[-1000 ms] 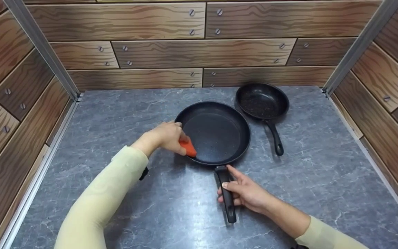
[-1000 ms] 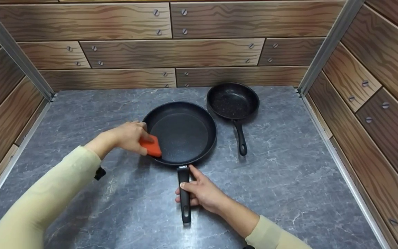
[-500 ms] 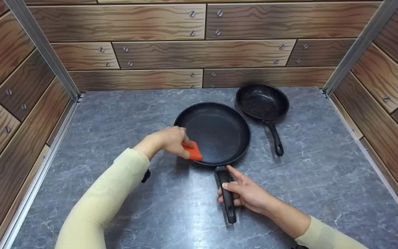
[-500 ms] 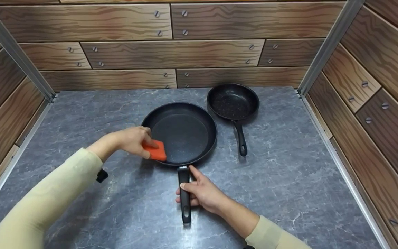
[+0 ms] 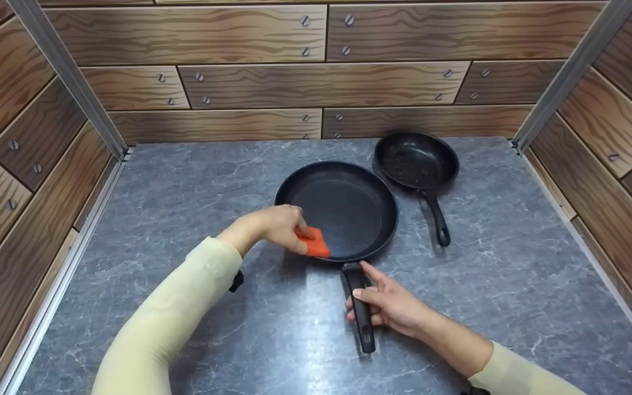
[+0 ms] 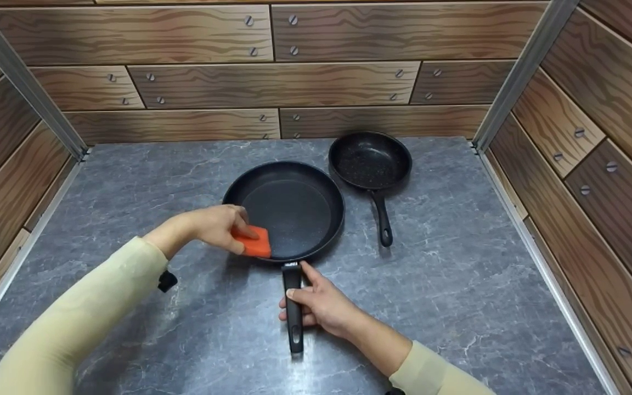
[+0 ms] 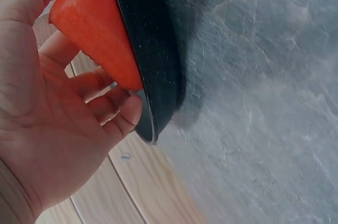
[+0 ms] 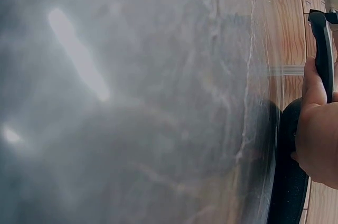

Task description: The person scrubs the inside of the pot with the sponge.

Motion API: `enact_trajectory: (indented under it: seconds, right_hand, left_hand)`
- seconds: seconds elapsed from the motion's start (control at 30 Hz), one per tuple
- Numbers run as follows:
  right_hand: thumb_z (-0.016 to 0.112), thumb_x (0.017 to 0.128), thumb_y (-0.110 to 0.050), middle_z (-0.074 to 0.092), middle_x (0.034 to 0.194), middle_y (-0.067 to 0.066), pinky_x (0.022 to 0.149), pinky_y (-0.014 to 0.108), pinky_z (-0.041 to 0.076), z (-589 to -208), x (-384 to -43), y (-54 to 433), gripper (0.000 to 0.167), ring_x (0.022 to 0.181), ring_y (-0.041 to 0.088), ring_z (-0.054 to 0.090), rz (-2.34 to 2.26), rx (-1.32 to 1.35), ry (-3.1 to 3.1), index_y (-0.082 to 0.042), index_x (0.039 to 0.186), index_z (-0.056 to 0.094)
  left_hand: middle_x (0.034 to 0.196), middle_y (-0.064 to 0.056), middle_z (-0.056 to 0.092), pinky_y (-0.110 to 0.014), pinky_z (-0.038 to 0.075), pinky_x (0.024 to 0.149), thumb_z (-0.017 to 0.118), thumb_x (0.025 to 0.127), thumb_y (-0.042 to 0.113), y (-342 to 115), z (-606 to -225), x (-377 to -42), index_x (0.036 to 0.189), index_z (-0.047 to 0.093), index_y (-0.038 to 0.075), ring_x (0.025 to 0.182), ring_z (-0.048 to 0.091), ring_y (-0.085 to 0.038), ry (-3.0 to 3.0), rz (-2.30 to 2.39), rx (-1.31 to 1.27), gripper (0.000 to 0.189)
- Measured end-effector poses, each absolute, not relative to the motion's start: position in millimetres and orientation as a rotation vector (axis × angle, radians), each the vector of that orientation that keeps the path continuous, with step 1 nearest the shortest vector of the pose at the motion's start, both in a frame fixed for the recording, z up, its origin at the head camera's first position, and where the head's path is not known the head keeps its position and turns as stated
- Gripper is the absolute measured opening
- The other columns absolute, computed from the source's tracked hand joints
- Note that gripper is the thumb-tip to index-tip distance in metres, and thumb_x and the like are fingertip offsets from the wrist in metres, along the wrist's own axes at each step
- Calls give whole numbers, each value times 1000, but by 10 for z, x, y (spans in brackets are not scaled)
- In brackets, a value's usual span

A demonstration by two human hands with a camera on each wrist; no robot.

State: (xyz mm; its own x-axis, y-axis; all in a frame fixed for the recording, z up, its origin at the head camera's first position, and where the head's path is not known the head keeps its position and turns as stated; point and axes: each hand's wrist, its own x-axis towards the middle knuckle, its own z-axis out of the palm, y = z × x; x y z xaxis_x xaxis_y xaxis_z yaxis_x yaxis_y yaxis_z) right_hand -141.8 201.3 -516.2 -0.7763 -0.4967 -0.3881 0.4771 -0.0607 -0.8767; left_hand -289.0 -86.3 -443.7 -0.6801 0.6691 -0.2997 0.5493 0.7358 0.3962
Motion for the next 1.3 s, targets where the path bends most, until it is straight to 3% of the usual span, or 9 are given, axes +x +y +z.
enact_trajectory:
  seconds: [0.57,0.87,1.2,1.3]
  right_hand:
    - [59,108,-13,74,105,13,74,36,64,-5126,-1445,2009,95,89,23,77,-1900,-57,1561,-11,169,-14]
    - [60,108,-13,73,107,13,76,36,64,-5127,-1445,2017,96,90,23,78,-1890,-70,1563,-11,169,-13]
    - [60,108,-13,74,106,13,77,38,64,-5139,-1433,2021,96,90,25,78,-1898,-72,1542,-11,169,-15]
    - [60,108,-13,74,107,13,78,38,64,-5144,-1422,2019,96,91,25,77,-1896,-70,1538,-11,169,-14]
  left_hand:
    - [129,-13,65,-36,50,98,77,89,34,-692,-4524,-2904,135,75,16,111,61,-25,2423,528,996,50]
    - [140,-14,62,-39,48,107,76,93,38,-595,-4570,-2878,140,71,15,126,59,-29,2355,620,952,52]
    - [126,-10,67,-31,49,89,75,90,37,-495,-4658,-2851,139,71,19,103,59,-19,2325,695,934,52]
    - [125,-9,68,-30,49,88,74,90,35,-474,-4679,-2843,140,71,20,103,59,-18,2309,714,931,52]
